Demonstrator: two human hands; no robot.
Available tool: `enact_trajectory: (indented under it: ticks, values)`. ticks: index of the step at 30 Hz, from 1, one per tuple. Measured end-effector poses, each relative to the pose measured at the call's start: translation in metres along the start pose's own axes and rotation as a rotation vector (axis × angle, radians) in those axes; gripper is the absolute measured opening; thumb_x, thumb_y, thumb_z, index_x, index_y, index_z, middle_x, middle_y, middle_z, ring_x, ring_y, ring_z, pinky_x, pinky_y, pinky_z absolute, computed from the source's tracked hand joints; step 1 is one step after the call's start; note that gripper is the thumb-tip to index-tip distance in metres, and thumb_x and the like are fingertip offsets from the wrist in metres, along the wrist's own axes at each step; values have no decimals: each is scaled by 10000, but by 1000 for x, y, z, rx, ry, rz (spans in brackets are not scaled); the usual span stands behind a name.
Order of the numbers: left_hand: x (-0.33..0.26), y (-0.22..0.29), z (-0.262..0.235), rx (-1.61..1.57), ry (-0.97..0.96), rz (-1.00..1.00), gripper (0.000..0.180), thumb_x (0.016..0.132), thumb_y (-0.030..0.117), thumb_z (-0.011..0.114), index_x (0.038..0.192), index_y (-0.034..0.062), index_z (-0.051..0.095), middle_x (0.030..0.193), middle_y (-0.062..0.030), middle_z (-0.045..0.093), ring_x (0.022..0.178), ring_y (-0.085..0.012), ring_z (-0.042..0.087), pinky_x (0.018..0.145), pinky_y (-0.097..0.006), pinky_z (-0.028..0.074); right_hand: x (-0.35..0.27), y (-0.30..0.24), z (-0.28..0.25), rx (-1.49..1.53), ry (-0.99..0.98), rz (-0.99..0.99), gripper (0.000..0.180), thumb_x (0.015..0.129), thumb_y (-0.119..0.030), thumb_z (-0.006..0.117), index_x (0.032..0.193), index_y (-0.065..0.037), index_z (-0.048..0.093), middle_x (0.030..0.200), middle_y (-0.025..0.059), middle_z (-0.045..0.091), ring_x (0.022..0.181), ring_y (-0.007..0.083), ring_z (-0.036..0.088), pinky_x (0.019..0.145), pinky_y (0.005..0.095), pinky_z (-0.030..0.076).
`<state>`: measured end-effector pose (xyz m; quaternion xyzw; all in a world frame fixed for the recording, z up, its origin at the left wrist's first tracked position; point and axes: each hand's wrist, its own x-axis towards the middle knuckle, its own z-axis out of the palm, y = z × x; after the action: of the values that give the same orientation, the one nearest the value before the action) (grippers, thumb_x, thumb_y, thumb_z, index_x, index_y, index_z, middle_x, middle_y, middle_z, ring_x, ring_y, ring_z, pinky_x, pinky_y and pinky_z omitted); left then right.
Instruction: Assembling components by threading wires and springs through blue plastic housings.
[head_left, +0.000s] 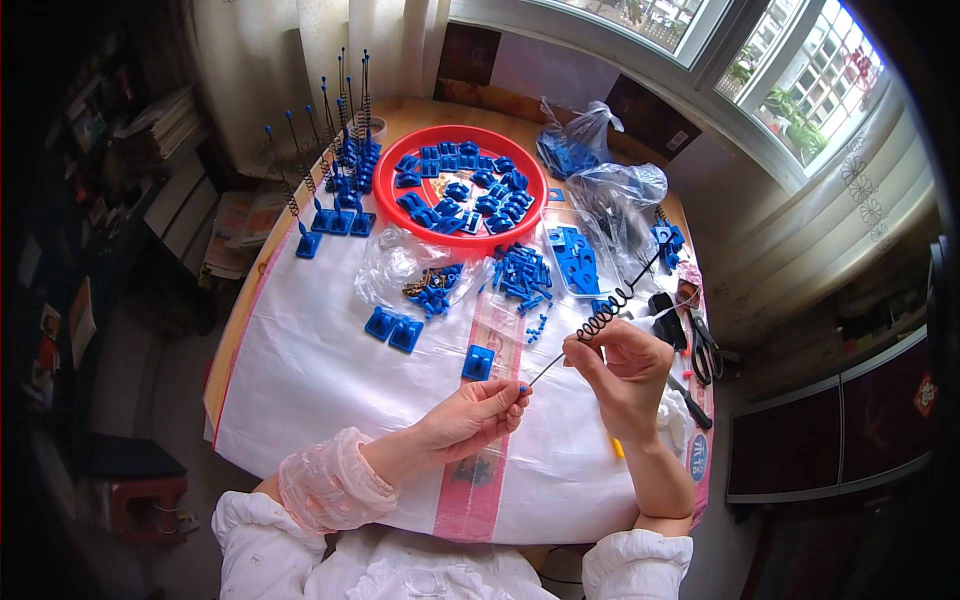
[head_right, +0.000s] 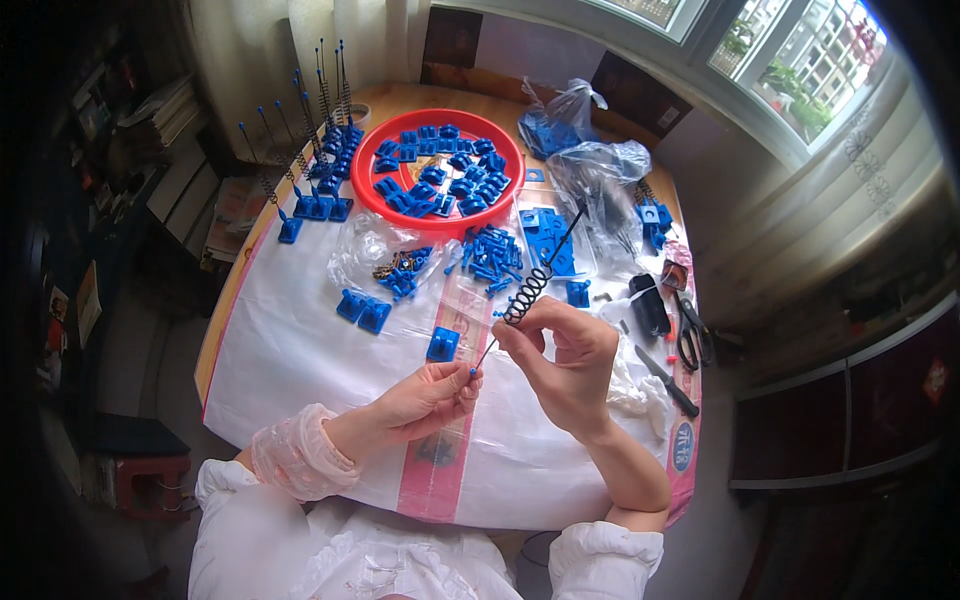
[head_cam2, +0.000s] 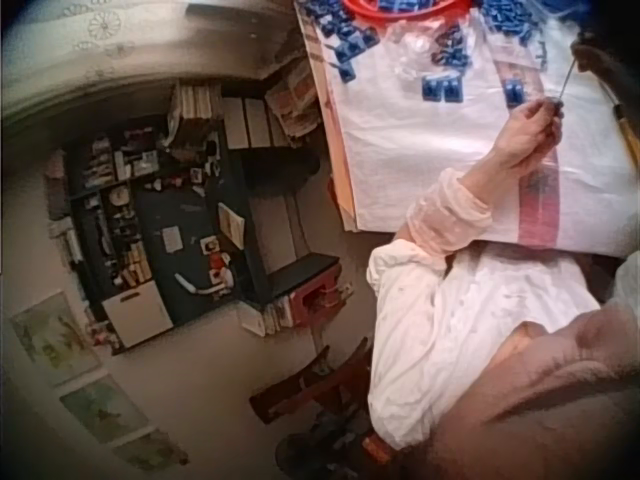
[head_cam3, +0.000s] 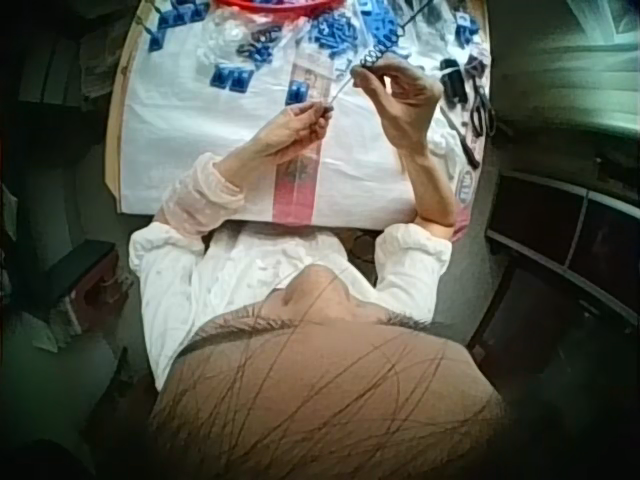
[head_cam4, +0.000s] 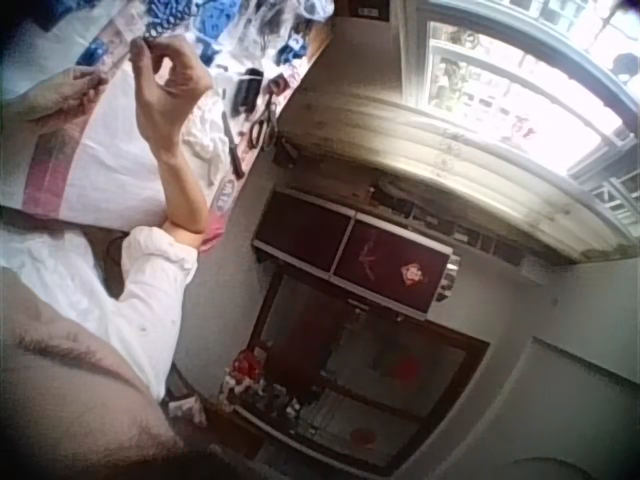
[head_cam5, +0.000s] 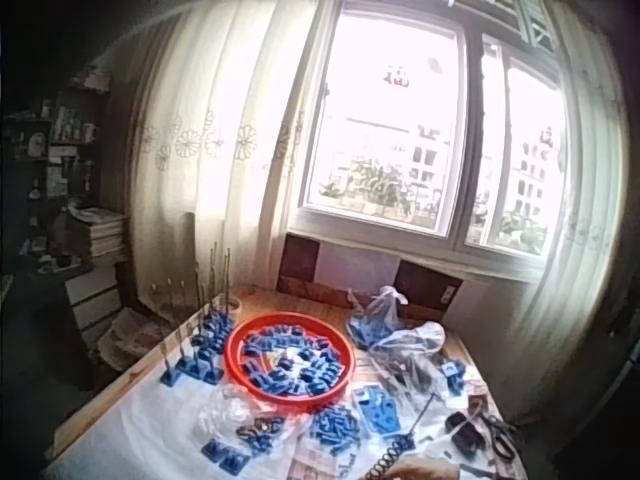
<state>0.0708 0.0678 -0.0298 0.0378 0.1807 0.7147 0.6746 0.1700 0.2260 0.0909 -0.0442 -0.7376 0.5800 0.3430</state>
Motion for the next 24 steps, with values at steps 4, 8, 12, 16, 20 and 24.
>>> enact_trajectory:
  ticks: [4,8,12,16,20,24]
  values:
    - [-1,0,5,34,21,-13,212,1024,226,623,1120,42,670,1001,-8,646,866,-68,599,832,-200,537,0,3,0,-8,-9,5,113,823,87,782,797,39,682,708,30,627,639,74,504,597,238,386]
    - [-1,0,4,11,21,-14,215,1025,236,623,1120,48,668,996,-5,645,860,-64,597,828,-202,532,-1,6,2,-4,-27,18,111,826,84,780,798,40,682,713,32,633,641,72,503,593,240,383]
    - [-1,0,4,16,17,-11,213,1024,239,624,1116,52,670,991,-3,647,856,-62,598,821,-201,530,-1,6,1,-15,-36,13,110,827,79,782,800,38,684,717,31,637,645,72,503,594,240,382]
    - [-1,1,6,22,19,-11,211,1024,239,624,1113,54,671,987,0,648,853,-62,599,818,-201,530,-1,6,1,-15,-38,14,110,827,78,783,801,36,685,718,29,636,645,72,502,596,240,382]
    - [-1,0,1,-17,-25,-5,228,1036,213,610,1145,20,665,1028,-27,647,888,-75,618,821,-189,553,-1,6,2,-10,-38,10,108,827,80,783,803,36,686,719,28,635,645,72,500,596,239,381]
    - [0,0,1,-23,-30,-6,228,1037,214,608,1145,21,665,1027,-25,647,887,-76,617,819,-189,552,-1,8,2,-10,-37,13,105,826,82,783,807,37,689,722,29,635,645,72,500,596,239,380]
